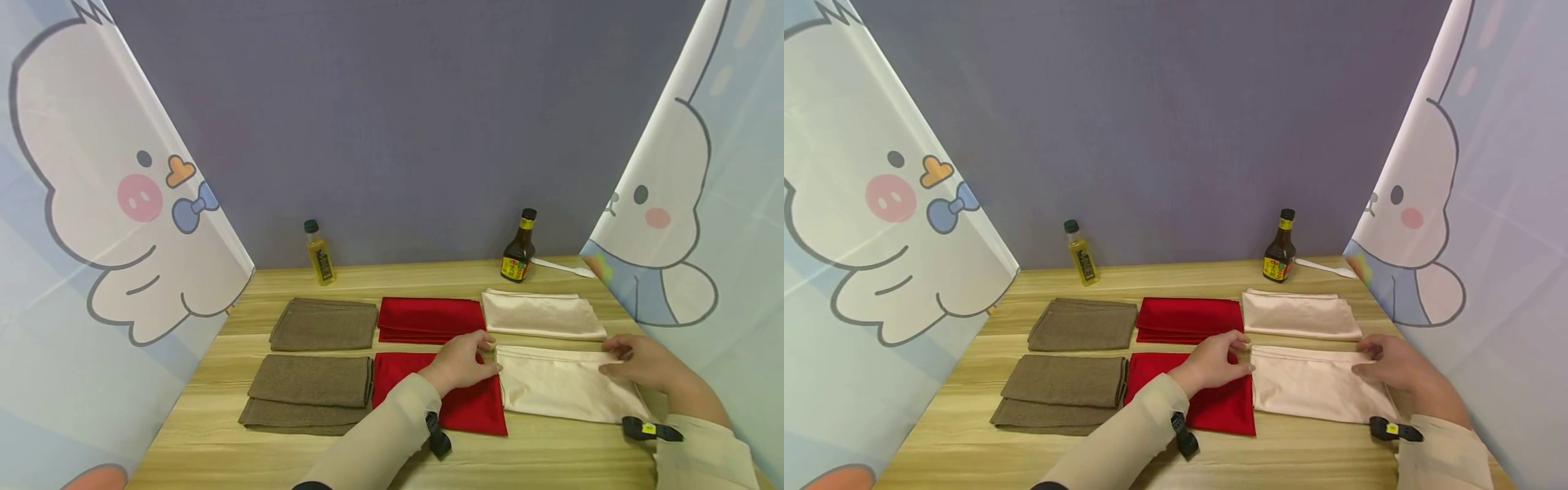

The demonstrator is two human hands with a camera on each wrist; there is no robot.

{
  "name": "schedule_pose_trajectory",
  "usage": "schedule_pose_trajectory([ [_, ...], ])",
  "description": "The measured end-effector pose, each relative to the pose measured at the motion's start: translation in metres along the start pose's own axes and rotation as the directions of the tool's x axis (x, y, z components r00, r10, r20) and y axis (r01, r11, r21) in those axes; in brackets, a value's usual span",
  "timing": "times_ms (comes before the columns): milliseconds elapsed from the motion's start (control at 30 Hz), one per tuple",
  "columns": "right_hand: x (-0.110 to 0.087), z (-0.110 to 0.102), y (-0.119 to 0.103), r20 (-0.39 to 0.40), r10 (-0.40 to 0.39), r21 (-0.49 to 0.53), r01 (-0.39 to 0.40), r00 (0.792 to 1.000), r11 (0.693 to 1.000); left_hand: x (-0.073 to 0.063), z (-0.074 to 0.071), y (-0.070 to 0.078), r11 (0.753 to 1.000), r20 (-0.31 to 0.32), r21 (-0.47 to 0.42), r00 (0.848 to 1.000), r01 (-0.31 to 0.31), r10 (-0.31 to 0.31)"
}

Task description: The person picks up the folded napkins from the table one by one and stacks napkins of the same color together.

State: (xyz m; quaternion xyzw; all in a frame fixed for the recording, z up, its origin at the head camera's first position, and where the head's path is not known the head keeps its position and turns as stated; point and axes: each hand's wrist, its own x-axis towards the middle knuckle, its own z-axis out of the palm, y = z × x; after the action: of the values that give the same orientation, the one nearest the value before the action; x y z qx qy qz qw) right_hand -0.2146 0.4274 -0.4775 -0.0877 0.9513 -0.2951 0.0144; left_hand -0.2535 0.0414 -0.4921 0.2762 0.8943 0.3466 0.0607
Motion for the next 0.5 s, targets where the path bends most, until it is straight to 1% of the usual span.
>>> schedule_pose_trajectory([
  [67,0.0006,0.0001,-0.0006,-0.002,-0.011,0.000,0.011,1.000,1.000,0.0010,0.0018,0.0012,0.999,0.008,0.030,1.000,-0.010,0.009],
  [133,0.0010,0.0001,-0.0012,-0.002,-0.016,0.007,0.016,1.000,1.000,0.0016,0.0034,0.0026,0.996,0.018,0.089,1.000,-0.026,0.025],
  [267,0.0011,0.0005,-0.0009,0.002,-0.020,0.011,0.020,1.000,1.000,0.0024,0.0057,0.0047,0.976,0.036,0.209,0.998,-0.061,0.054],
  [400,0.0013,0.0017,0.0021,0.010,-0.020,-0.010,0.020,1.000,1.000,0.0041,0.0070,0.0057,0.965,0.035,0.254,0.998,-0.066,0.058],
  [500,0.0017,0.0025,0.0047,0.031,-0.021,-0.004,0.021,0.999,1.000,0.0046,0.0071,0.0065,0.964,0.025,0.260,0.998,-0.062,0.057],
])
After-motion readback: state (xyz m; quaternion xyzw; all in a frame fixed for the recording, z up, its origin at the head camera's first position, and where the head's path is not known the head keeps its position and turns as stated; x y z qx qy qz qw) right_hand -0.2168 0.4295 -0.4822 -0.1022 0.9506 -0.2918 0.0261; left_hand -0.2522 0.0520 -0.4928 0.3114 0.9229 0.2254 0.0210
